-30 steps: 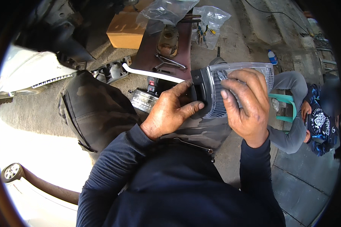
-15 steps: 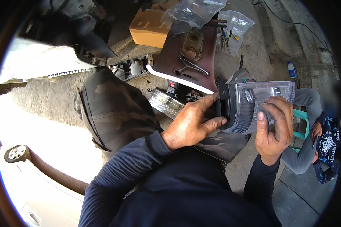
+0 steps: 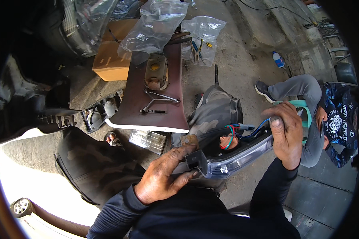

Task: The person removes the old headlight assembly from a white truck using a wrench and impact driver, then installs a new headlight by connecting wires and securing the unit. The person handles the headlight, bulb, and wiring throughout the process.

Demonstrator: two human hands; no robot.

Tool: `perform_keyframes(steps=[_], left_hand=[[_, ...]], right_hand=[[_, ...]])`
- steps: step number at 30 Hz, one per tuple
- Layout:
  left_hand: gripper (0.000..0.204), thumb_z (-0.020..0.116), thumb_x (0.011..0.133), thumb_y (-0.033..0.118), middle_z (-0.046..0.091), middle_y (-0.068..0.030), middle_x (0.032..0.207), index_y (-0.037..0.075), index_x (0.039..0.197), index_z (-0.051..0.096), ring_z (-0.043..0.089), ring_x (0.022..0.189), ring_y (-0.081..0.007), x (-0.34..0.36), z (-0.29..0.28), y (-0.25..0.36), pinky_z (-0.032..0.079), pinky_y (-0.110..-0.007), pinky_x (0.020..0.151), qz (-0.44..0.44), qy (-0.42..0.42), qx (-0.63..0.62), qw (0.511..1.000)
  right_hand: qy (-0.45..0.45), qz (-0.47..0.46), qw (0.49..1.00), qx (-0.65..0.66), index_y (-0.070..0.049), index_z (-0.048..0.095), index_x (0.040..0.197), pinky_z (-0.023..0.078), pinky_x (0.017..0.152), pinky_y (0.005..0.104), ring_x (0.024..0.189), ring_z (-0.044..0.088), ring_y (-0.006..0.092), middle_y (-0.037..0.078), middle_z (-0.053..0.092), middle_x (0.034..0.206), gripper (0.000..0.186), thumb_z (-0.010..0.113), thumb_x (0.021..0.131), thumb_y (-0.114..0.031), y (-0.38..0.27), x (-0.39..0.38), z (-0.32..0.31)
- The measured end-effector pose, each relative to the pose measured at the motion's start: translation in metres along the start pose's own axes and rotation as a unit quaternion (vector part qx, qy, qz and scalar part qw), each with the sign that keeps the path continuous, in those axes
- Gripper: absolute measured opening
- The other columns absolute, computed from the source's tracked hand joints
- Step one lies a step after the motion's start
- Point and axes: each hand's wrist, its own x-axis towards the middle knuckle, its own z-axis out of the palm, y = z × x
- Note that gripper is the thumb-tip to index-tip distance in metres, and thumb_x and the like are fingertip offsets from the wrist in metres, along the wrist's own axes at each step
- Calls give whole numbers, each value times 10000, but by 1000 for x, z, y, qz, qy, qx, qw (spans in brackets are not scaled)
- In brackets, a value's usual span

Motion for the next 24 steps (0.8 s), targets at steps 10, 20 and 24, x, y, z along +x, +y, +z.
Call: perform_keyframes(steps=[10, 20, 24], left_hand=[[659, 829, 911, 93, 709, -185, 1258, -28, 1486, 530, 713, 1164, -277, 10, 10, -10, 552, -379, 1014, -113, 30, -136, 984], [552, 744, 962, 2, 723, -165, 1258, -50, 1468, 529, 719, 1155, -250, 0, 9, -8, 562, -382, 1003, -101, 12, -113, 988], [591, 783, 944, 49, 734, -216, 1208, -53, 1466, 524, 765, 1067, -285, -3, 13, -12, 602, -387, 920, -82, 55, -139, 985]], right_hand=[[22, 88, 995, -53, 31, 650, 817, 421, 701, 501, 707, 566, 449, 226, 612, 719, 555, 606, 1062, -465, 6, 21, 20], [-41, 100, 994, 2, 51, 553, 782, 386, 597, 484, 575, 463, 417, 228, 485, 628, 611, 577, 1087, -477, 4, 42, 23], [-44, 128, 991, -9, 53, 548, 789, 381, 607, 488, 589, 454, 414, 230, 478, 638, 611, 554, 1098, -474, -1, 39, 21]])
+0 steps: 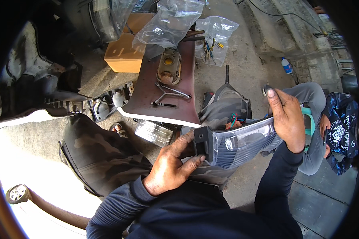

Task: The person removes the old headlight assembly from a white truck using a wrench and impact driver, then installs a new headlight by connecting wires and securing the unit. The person handles the headlight, bulb, and wiring throughout the process.

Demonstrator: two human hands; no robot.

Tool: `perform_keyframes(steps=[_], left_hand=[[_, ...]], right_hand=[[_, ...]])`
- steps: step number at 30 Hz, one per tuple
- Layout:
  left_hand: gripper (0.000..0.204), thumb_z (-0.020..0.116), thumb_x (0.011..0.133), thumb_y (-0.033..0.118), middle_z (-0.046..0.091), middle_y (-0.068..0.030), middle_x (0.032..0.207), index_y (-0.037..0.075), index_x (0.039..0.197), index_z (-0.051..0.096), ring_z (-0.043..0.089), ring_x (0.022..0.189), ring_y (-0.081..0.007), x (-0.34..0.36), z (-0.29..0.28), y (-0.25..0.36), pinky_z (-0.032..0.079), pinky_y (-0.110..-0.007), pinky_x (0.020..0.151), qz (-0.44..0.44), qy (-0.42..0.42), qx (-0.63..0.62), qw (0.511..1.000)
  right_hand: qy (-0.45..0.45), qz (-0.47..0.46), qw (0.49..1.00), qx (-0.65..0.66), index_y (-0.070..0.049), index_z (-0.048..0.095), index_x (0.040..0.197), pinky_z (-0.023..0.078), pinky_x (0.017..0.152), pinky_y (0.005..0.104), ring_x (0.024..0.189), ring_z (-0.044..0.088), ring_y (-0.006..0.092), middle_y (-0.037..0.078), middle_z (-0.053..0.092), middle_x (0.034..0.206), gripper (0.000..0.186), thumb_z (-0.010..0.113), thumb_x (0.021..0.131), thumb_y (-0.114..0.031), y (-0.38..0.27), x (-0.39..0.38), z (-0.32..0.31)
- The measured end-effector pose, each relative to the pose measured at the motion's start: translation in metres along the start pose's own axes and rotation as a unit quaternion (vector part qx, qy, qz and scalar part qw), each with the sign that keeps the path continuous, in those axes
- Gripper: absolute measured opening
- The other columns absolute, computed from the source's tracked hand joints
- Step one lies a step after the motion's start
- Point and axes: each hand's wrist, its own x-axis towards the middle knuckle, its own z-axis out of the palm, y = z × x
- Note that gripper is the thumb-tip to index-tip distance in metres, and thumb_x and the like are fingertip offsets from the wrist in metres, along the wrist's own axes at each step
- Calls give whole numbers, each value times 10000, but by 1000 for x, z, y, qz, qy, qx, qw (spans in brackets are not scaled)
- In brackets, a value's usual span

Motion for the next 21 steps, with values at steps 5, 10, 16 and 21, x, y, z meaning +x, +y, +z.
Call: perform_keyframes(steps=[5, 10, 16, 21], left_hand=[[578, 777, 947, 43, 748, -204, 1199, -25, 1470, 540, 760, 1085, -258, -14, 5, -2, 595, -383, 927, -24, 32, -37, 999], [559, 770, 963, 74, 757, -209, 1157, 6, 1474, 554, 761, 1070, -243, -31, 9, 0, 599, -370, 904, -135, 49, -95, 985], [615, 777, 985, 151, 765, -204, 1142, -35, 1505, 505, 762, 1022, -234, -58, 13, 10, 598, -363, 903, -127, 23, -85, 988], [628, 748, 1009, 85, 770, -118, 1165, -13, 1560, 464, 711, 1111, -162, -73, 8, 13, 575, -345, 985, -131, -11, -83, 988]], right_hand=[[-43, -4, 999, 0, 53, 555, 801, 386, 620, 496, 611, 465, 427, 235, 477, 647, 605, 542, 1102, -471, -5, 9, 2], [-110, -57, 992, -36, 55, 577, 809, 408, 655, 526, 690, 524, 502, 275, 519, 687, 590, 534, 1103, -455, -14, 29, 19], [-164, -50, 985, -33, 68, 586, 846, 407, 664, 543, 703, 557, 503, 293, 544, 719, 568, 527, 1112, -431, -21, 14, 26], [-137, -84, 985, -57, 70, 628, 946, 479, 749, 501, 806, 631, 486, 271, 608, 785, 490, 596, 1075, -401, -50, -8, 6]])
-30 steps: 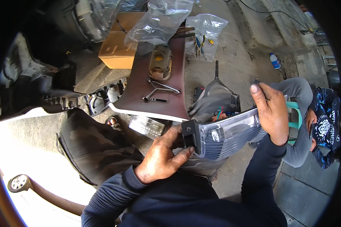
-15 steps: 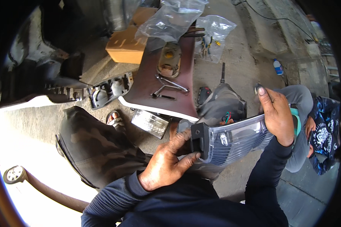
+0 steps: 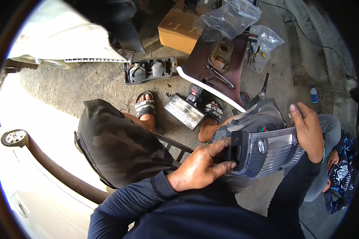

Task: The person removes the old headlight assembly from a white truck using a wrench and impact driver, then installs a new headlight by connecting wires and securing the unit. The person handles the headlight, bulb, and wiring throughout the process.

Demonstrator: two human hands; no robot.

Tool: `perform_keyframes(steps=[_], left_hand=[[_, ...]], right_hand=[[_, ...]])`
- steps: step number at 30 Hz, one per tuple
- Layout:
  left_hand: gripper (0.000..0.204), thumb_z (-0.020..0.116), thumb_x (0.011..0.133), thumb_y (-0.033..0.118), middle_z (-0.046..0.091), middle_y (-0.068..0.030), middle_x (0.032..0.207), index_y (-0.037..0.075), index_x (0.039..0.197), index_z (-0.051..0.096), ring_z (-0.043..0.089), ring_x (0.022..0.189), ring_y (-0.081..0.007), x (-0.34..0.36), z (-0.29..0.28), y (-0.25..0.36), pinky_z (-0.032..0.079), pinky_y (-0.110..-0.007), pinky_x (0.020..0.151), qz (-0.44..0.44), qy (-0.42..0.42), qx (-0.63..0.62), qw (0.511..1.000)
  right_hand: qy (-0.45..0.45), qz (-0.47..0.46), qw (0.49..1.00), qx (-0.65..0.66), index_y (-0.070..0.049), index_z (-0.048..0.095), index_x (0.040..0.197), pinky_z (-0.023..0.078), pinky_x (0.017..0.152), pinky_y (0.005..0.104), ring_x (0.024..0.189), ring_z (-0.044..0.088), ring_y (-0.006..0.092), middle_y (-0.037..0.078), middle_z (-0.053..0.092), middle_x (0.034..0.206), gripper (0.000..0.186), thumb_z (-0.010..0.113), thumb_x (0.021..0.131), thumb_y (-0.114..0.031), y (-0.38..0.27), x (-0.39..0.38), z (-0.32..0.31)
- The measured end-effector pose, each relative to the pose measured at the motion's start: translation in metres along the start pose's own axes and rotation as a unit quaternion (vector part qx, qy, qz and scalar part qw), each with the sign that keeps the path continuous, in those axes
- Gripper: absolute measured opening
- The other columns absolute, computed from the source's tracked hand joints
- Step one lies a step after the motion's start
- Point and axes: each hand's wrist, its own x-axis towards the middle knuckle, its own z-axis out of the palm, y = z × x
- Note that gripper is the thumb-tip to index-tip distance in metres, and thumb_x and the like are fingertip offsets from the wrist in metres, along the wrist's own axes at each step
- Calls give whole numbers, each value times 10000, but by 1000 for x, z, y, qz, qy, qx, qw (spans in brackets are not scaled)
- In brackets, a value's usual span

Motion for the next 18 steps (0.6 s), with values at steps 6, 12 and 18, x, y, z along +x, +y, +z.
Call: perform_keyframes(steps=[6, 12, 18], left_hand=[[610, 744, 1006, 79, 736, -149, 1239, -12, 1548, 481, 678, 1177, -176, -3, 5, -8, 558, -344, 1019, 81, 24, -23, 996], [610, 793, 962, 154, 722, -274, 1200, -47, 1476, 534, 752, 1086, -355, -7, 2, -10, 592, -400, 938, 181, 44, 26, 982], [510, 752, 943, 98, 686, -326, 1224, -136, 1351, 557, 678, 1171, -461, -6, -9, -22, 543, -470, 1026, 138, 40, -2, 990]], right_hand=[[-42, -356, 934, 13, 40, 676, 1085, 522, 887, 469, 1008, 677, 420, 232, 698, 1023, 325, 671, 1003, -275, -121, 33, -3], [-342, -441, 815, -154, 75, 722, 1040, 570, 894, 512, 985, 729, 436, 279, 742, 992, 267, 657, 953, -169, -246, 127, 160], [-374, -389, 802, -255, 25, 785, 1084, 594, 943, 476, 1112, 737, 396, 247, 765, 1143, 297, 720, 854, -152, -241, 194, 356]])
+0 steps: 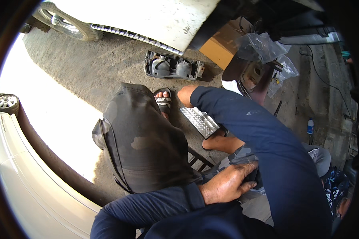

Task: The person removes the old headlight assembly from a white truck using a wrench and impact driver, then installs a new headlight by connecting wires and securing the unit. The person handles the headlight, bulb, and wiring throughout the process.

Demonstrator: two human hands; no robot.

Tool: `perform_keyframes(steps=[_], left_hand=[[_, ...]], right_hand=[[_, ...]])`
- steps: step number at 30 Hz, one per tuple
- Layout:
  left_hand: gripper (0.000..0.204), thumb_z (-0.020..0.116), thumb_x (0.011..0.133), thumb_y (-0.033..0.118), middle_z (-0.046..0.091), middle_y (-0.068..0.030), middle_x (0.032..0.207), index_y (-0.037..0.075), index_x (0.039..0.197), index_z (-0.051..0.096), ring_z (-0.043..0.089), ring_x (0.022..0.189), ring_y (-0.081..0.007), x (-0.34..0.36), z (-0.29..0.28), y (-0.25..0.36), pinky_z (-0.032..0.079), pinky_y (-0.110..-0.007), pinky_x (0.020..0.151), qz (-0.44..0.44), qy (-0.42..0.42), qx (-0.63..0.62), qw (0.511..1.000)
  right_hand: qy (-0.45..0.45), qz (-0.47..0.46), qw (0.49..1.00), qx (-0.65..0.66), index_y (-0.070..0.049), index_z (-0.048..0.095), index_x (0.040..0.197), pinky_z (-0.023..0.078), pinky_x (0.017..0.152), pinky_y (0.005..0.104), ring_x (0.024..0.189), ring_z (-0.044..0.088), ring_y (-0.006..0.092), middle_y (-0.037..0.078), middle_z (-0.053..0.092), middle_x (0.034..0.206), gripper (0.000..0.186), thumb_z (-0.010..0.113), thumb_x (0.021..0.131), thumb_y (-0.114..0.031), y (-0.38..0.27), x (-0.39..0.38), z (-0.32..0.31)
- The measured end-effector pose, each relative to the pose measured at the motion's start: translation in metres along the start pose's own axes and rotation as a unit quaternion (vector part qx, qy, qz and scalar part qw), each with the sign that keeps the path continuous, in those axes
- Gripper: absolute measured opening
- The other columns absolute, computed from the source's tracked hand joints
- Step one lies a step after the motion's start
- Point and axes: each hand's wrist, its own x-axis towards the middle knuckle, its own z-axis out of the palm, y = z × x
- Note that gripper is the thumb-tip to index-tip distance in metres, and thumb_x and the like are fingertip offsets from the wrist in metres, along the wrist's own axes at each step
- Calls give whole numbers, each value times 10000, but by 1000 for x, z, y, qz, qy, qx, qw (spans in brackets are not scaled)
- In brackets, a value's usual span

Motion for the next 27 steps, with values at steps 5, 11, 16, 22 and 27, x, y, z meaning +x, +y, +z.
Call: perform_keyframes(steps=[5, 11, 16, 22, 27], left_hand=[[356, 710, 920, 30, 694, -299, 1179, -58, 1254, 621, 680, 1135, -464, 5, -6, -18, 556, -488, 980, -5, 60, 1, 998], [331, 674, 901, -4, 694, -285, 1159, 0, 1230, 636, 681, 1116, -470, 7, -6, -32, 565, -502, 950, -39, 92, -2, 995], [362, 675, 907, 4, 693, -289, 1162, -8, 1264, 620, 681, 1129, -466, 7, -9, -37, 565, -499, 961, -87, 66, -37, 993], [373, 679, 922, 34, 699, -303, 1163, -30, 1283, 609, 682, 1130, -476, 9, -11, -34, 565, -503, 981, -117, 52, -11, 992], [376, 682, 925, 55, 700, -309, 1164, -45, 1280, 606, 680, 1134, -480, 11, -13, -31, 565, -507, 995, -114, 32, 8, 993]], right_hand=[[11, 139, 980, 144, -10, 728, 1276, 539, 1083, 498, 1292, 650, 421, 255, 642, 1427, 416, 687, 915, -212, 27, 71, 76], [6, 250, 938, 241, -103, 453, 1579, 438, 1200, 525, 1484, 454, 430, 191, 286, 1675, 655, 658, 972, -245, 24, 112, 112], [5, 260, 931, 258, -95, 429, 1580, 437, 1203, 524, 1485, 445, 419, 183, 258, 1669, 678, 674, 961, -221, 22, 121, 120], [52, 254, 921, 292, -68, 460, 1550, 446, 1194, 512, 1459, 462, 441, 206, 267, 1657, 671, 694, 940, -219, 31, 113, 117], [48, 254, 924, 281, -35, 499, 1511, 453, 1183, 504, 1421, 496, 474, 245, 308, 1630, 632, 683, 925, -186, 38, 103, 116]])
